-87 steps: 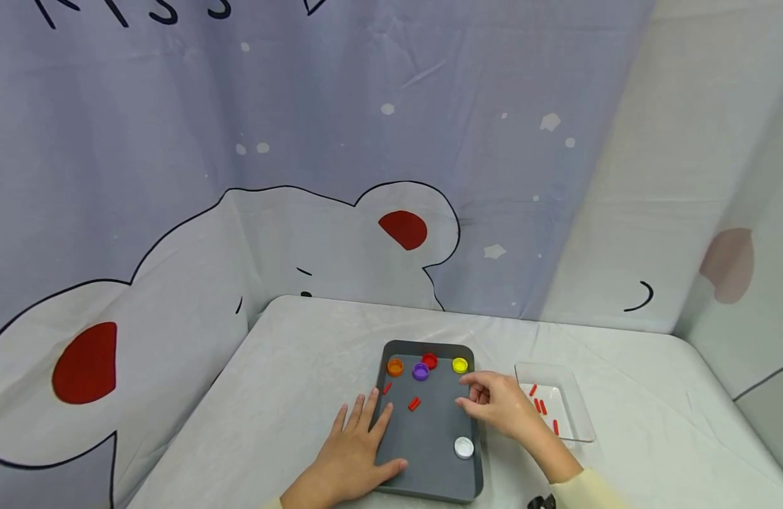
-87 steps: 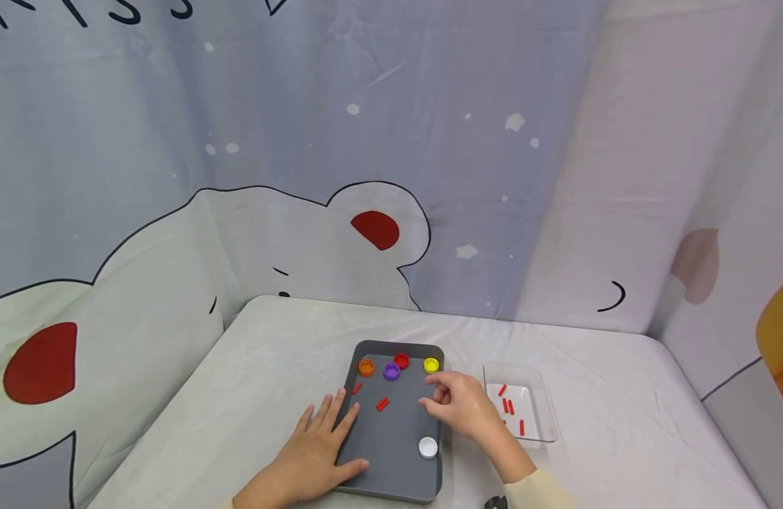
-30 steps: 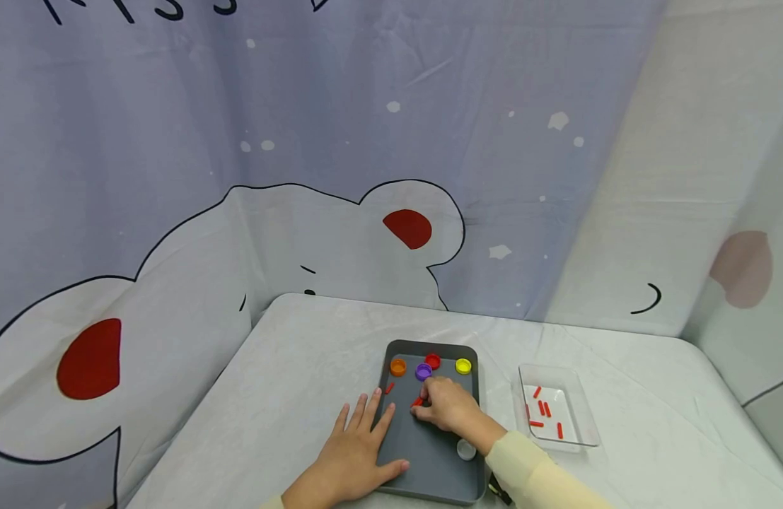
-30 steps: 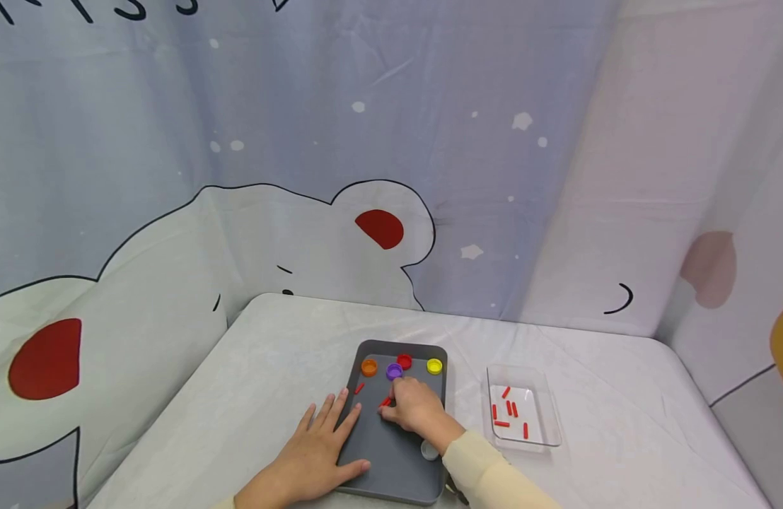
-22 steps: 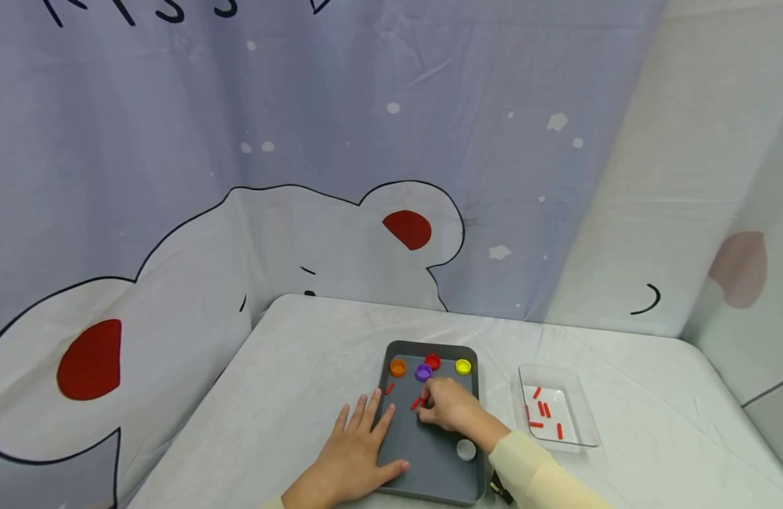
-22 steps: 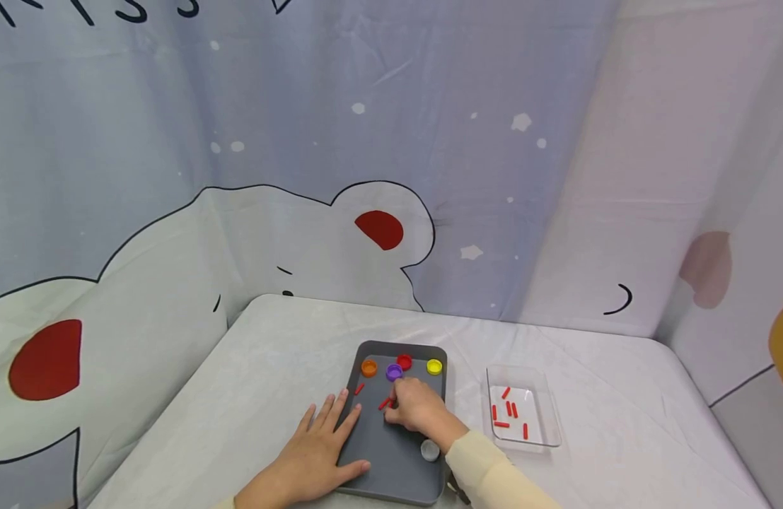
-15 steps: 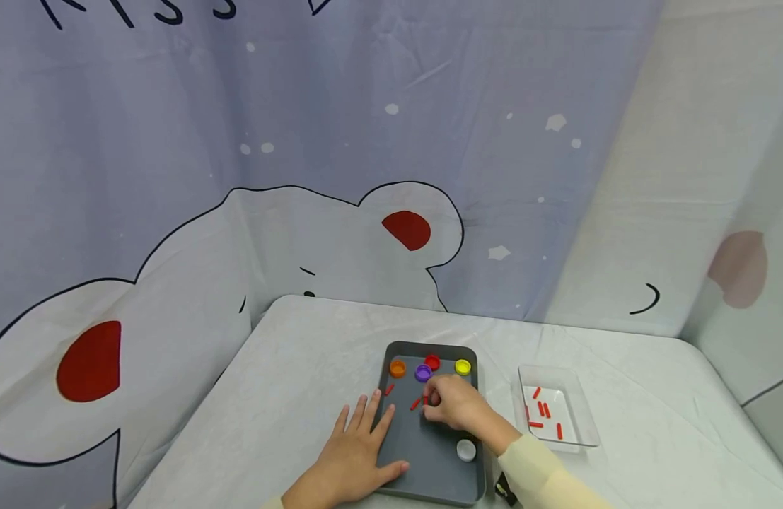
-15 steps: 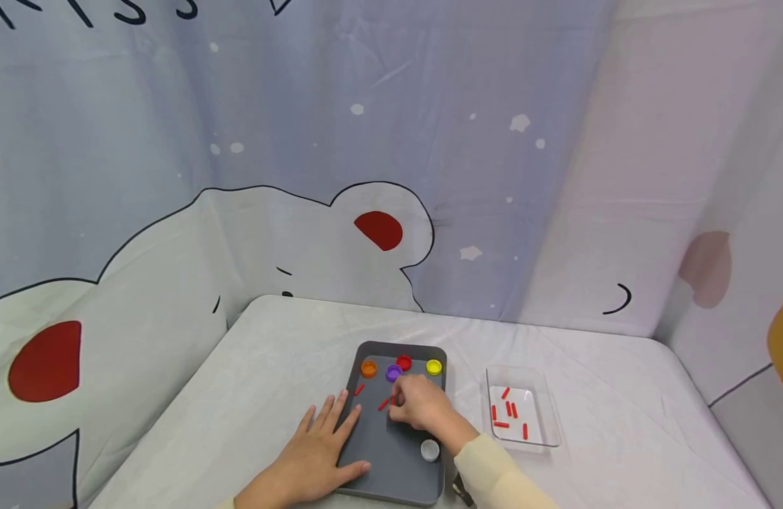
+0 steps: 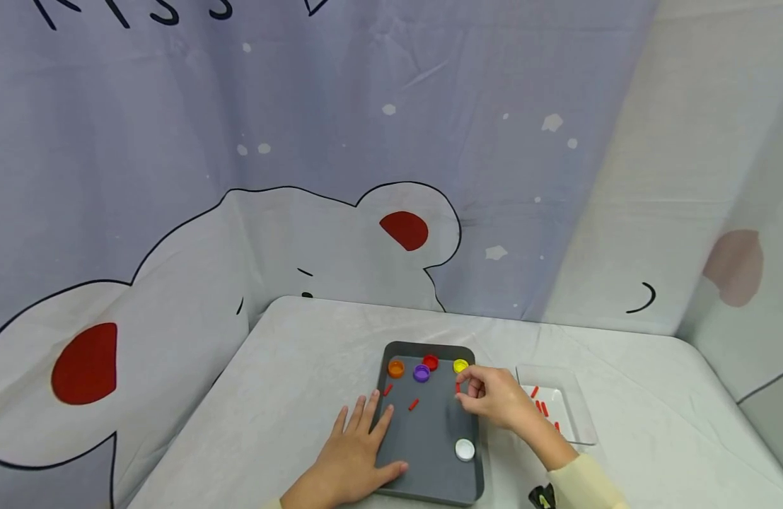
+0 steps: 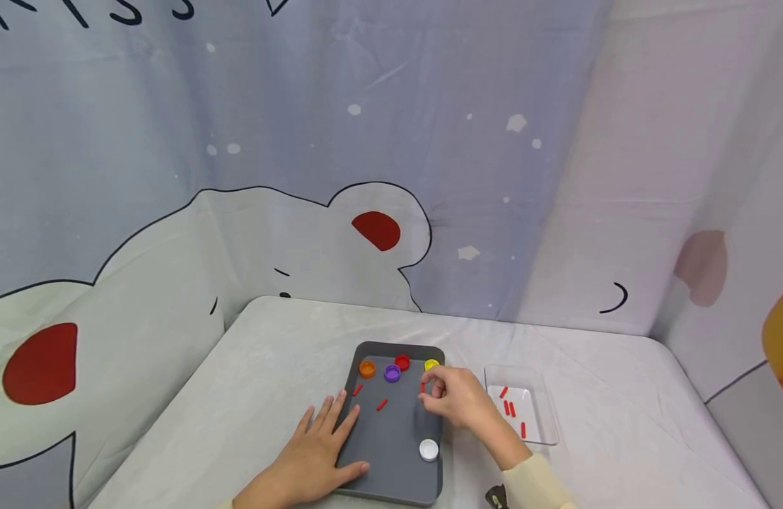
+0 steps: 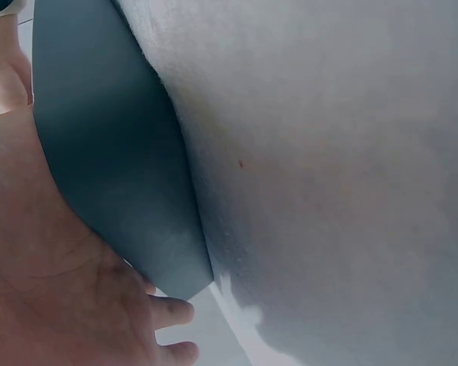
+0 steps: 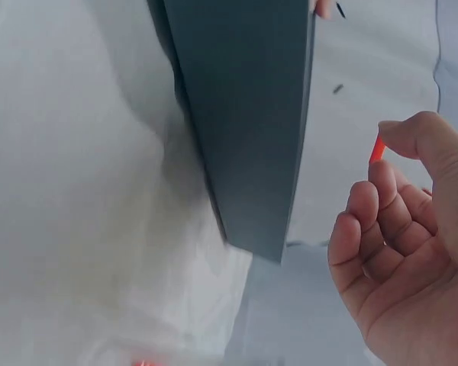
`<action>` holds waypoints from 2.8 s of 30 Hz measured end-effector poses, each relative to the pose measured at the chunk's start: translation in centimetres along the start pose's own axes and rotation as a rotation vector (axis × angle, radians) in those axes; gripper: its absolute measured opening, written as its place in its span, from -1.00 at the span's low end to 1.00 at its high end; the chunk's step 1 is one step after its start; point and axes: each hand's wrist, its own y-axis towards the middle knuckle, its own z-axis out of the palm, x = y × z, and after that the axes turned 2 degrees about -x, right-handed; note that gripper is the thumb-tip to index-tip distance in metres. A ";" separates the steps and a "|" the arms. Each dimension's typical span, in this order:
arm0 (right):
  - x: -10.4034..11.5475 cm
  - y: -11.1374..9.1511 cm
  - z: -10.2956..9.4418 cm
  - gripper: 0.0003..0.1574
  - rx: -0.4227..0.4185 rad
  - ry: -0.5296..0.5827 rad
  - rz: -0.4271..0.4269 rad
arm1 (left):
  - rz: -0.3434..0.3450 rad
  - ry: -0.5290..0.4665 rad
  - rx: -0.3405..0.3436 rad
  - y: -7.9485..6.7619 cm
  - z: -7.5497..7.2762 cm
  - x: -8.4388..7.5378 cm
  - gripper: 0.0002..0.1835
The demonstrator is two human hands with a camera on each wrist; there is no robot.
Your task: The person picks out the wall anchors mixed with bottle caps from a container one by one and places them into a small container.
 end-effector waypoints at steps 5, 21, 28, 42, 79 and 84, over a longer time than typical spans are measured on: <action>-0.9 -1.3 -1.7 -0.80 -0.029 0.010 0.010 | 0.006 -0.019 0.015 -0.1 -0.4 -0.2 0.03; -4.7 -5.3 -7.4 -0.76 -0.111 -0.026 0.112 | 0.001 -0.001 0.034 -0.2 -0.5 -0.3 0.04; -6.2 -6.5 -9.2 -0.76 -0.135 -0.085 0.152 | 0.011 -0.006 0.018 -0.2 -0.5 -0.1 0.03; -7.8 -7.4 -10.3 -0.69 -0.174 -0.138 0.177 | 0.011 -0.008 0.019 -0.2 -0.5 -0.1 0.03; 0.9 1.7 4.5 -0.60 0.074 -0.002 0.013 | -0.008 0.017 -0.007 0.2 0.5 0.2 0.01; 1.3 2.3 5.7 -0.61 0.119 -0.047 0.000 | -0.002 0.014 -0.008 0.0 0.1 0.1 0.02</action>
